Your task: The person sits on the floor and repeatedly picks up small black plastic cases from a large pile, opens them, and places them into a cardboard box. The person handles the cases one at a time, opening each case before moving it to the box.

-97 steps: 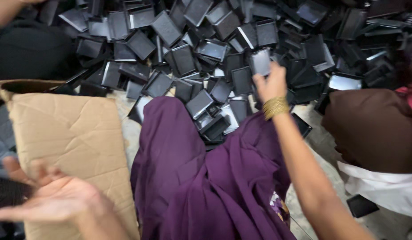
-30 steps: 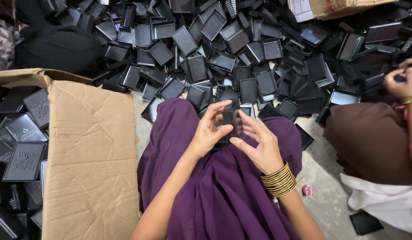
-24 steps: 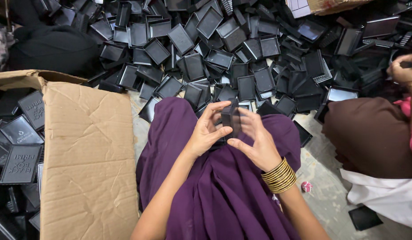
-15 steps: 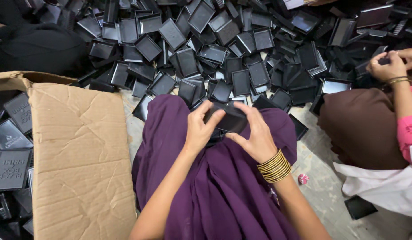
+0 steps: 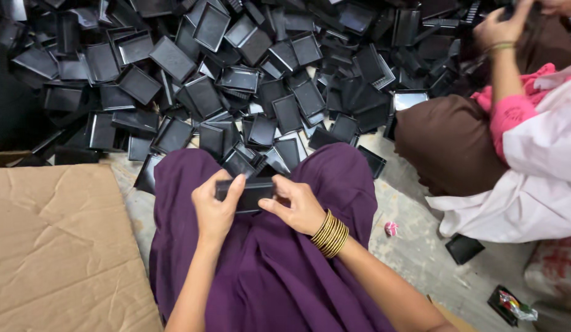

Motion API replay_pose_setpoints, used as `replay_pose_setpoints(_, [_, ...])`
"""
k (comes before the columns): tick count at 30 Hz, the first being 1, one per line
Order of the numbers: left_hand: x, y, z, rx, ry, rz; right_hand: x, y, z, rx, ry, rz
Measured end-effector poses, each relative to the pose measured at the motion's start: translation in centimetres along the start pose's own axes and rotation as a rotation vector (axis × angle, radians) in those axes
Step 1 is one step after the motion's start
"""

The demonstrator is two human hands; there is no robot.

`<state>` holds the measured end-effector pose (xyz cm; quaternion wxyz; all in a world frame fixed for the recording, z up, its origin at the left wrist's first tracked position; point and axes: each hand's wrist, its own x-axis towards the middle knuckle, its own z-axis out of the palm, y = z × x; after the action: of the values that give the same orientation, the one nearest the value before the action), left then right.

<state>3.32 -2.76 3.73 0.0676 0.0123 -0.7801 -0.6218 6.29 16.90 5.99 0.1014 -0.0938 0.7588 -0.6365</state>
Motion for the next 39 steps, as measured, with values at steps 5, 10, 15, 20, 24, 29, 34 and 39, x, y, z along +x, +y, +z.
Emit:
replay_pose_setpoints(5, [-1.0,-0.6,-9.6,-0.276,0.776,0.073,3.7,2.7,-2.7,-0.074,-0.092,-0.010])
replay_pose_setpoints(10, [-0.3,0.3,-19.5,-0.983,0.869,0.121,10.2,9.9,-13.3,-0.804,0.577,-0.054])
replay_pose_setpoints(15, [-1.1,0.4,-12.9,-0.847,0.591,-0.075,14.8,16.0,-22.8,-1.202,0.687,0.193])
replay_pose_setpoints(20, [3.3,-0.4,-4.8,-0.225,0.089,-0.087,14.3,16.9,-24.8,-1.248,0.599,-0.038])
replay_pose_setpoints(24, [5.8,-1.6,-0.5,0.405,-0.043,0.227,9.4,14.2,-24.0,-0.471,0.673,0.072])
replay_pose_setpoints(29, [7.5,-4.7,3.6,0.777,-0.437,0.246,0.6,10.5,-21.0,0.171,0.341,0.272])
replay_pose_setpoints(34, [6.5,-6.4,6.6,0.876,-0.481,0.386,-3.6,9.0,-16.5,-0.762,0.176,0.201])
replay_pose_setpoints(39, [6.6,-4.0,5.4,0.487,-0.395,-0.073,-3.4,6.1,-13.2,-1.109,0.037,0.413])
